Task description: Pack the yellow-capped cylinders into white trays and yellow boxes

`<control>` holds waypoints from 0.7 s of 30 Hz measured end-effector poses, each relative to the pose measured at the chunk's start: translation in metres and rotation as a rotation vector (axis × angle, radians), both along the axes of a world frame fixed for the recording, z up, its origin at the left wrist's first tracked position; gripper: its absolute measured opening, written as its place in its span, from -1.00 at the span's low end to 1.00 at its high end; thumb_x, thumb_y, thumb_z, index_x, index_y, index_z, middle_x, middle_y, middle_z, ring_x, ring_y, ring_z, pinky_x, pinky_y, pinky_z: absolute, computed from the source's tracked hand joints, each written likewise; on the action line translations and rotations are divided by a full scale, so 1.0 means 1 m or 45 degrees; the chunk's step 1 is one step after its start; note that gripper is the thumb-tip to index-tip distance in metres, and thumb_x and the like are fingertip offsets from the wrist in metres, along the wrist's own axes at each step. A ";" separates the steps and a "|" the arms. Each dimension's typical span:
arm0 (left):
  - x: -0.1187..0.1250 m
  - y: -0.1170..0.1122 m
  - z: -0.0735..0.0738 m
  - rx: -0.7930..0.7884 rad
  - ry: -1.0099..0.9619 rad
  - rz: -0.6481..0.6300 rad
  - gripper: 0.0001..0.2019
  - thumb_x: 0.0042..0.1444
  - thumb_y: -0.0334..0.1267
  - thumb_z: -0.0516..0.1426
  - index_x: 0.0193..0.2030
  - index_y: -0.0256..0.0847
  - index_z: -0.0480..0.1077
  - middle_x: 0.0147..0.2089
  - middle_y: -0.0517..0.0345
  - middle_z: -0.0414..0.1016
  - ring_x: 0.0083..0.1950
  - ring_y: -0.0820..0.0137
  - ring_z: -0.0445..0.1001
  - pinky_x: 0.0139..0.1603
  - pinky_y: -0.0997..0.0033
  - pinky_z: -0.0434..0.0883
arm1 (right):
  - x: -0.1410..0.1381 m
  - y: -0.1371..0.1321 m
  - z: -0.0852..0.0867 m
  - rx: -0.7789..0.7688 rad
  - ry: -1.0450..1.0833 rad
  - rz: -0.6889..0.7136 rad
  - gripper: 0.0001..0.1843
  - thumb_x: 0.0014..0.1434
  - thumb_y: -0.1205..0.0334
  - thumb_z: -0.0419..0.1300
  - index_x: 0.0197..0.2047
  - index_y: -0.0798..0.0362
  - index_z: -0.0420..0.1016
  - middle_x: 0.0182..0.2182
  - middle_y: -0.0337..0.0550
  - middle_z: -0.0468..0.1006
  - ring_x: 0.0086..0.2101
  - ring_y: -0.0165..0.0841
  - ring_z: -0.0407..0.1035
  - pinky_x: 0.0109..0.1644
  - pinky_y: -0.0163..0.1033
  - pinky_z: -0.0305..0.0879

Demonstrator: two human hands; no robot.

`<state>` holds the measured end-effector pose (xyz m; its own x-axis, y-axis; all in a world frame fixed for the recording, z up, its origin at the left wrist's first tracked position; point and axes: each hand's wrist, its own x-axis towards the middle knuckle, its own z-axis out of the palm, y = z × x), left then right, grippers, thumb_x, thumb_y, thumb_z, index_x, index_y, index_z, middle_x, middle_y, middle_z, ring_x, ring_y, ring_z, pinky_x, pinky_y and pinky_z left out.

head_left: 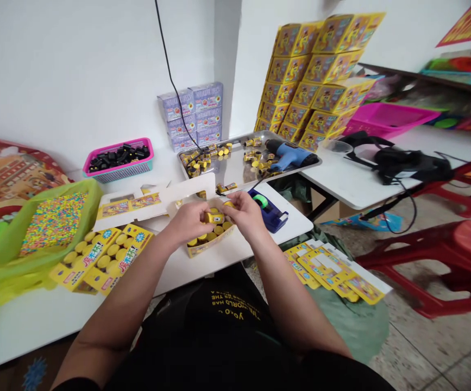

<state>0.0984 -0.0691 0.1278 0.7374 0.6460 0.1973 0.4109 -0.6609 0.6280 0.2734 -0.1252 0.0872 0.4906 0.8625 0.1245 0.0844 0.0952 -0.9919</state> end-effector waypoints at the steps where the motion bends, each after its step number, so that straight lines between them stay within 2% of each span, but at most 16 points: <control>1: 0.001 -0.001 0.000 0.097 0.108 -0.031 -0.91 -0.09 -0.36 0.24 -0.39 -0.21 0.42 -0.46 0.23 0.42 -0.41 0.40 0.39 -0.37 0.42 0.27 | 0.002 0.001 -0.001 0.020 -0.152 -0.068 -0.68 -0.18 0.10 0.34 -0.32 -0.02 0.40 -0.46 -0.31 0.46 -0.41 -0.33 0.33 -0.28 -0.22 0.28; 3: 0.004 -0.003 0.000 0.239 0.336 -0.109 -0.92 -0.10 -0.39 0.23 -0.39 -0.22 0.45 -0.38 0.11 0.50 -0.31 0.28 0.48 -0.31 0.35 0.33 | 0.006 0.003 -0.002 0.031 -0.406 -0.103 -0.72 -0.13 0.11 0.36 -0.35 -0.02 0.41 -0.42 -0.28 0.47 -0.36 -0.31 0.34 -0.21 -0.19 0.30; 7: 0.009 -0.010 -0.002 0.298 0.751 -0.155 -0.84 -0.08 -0.41 0.19 -0.29 -0.24 0.52 -0.26 -0.04 0.60 -0.23 0.13 0.56 -0.30 0.27 0.36 | 0.010 0.001 0.001 0.041 -0.714 0.084 -0.85 -0.07 0.21 0.34 -0.36 0.00 0.53 -0.34 -0.19 0.49 -0.29 -0.27 0.40 -0.11 -0.15 0.33; 9: 0.008 -0.012 -0.003 0.303 0.792 -0.152 -0.79 -0.06 -0.39 0.19 -0.22 -0.23 0.54 -0.21 -0.05 0.62 -0.19 0.11 0.58 -0.29 0.27 0.37 | 0.010 -0.001 0.002 0.040 -0.820 0.185 -0.81 -0.06 0.32 0.28 -0.29 0.00 0.59 -0.31 -0.17 0.50 -0.25 -0.25 0.42 -0.09 -0.15 0.34; 12: 0.006 -0.013 -0.005 0.293 0.687 -0.232 -0.76 0.00 -0.35 0.18 -0.16 -0.16 0.56 -0.16 0.02 0.63 -0.13 0.13 0.58 -0.25 0.28 0.37 | 0.009 -0.002 0.004 0.040 -0.903 0.305 -0.63 -0.10 0.44 0.20 -0.18 0.00 0.61 -0.25 -0.16 0.51 -0.19 -0.23 0.44 -0.04 -0.15 0.34; 15: 0.001 -0.011 -0.008 0.274 0.639 -0.274 -0.81 0.01 -0.36 0.18 -0.24 -0.13 0.57 -0.22 0.06 0.62 -0.15 0.16 0.57 -0.26 0.30 0.36 | 0.005 0.003 0.004 0.031 -0.970 0.324 -0.64 -0.12 0.47 0.19 -0.22 0.03 0.56 -0.25 -0.16 0.50 -0.21 -0.26 0.42 -0.07 -0.19 0.31; 18: -0.008 -0.009 -0.014 0.294 0.449 -0.161 -0.85 0.00 -0.33 0.21 -0.25 -0.17 0.55 -0.25 0.07 0.59 -0.21 0.22 0.54 -0.29 0.34 0.35 | -0.001 0.013 0.003 -0.004 -1.015 0.301 -0.78 -0.14 0.48 0.19 -0.38 0.02 0.40 -0.37 -0.25 0.44 -0.32 -0.33 0.35 -0.20 -0.26 0.24; 21: -0.025 -0.013 -0.027 0.273 0.024 0.040 -0.89 0.07 -0.32 0.23 -0.24 -0.18 0.53 -0.37 0.18 0.52 -0.36 0.38 0.47 -0.36 0.42 0.33 | -0.007 0.025 0.001 -0.048 -0.981 0.278 -0.77 -0.13 0.45 0.23 -0.46 0.00 0.26 -0.45 -0.31 0.38 -0.38 -0.37 0.28 -0.27 -0.30 0.16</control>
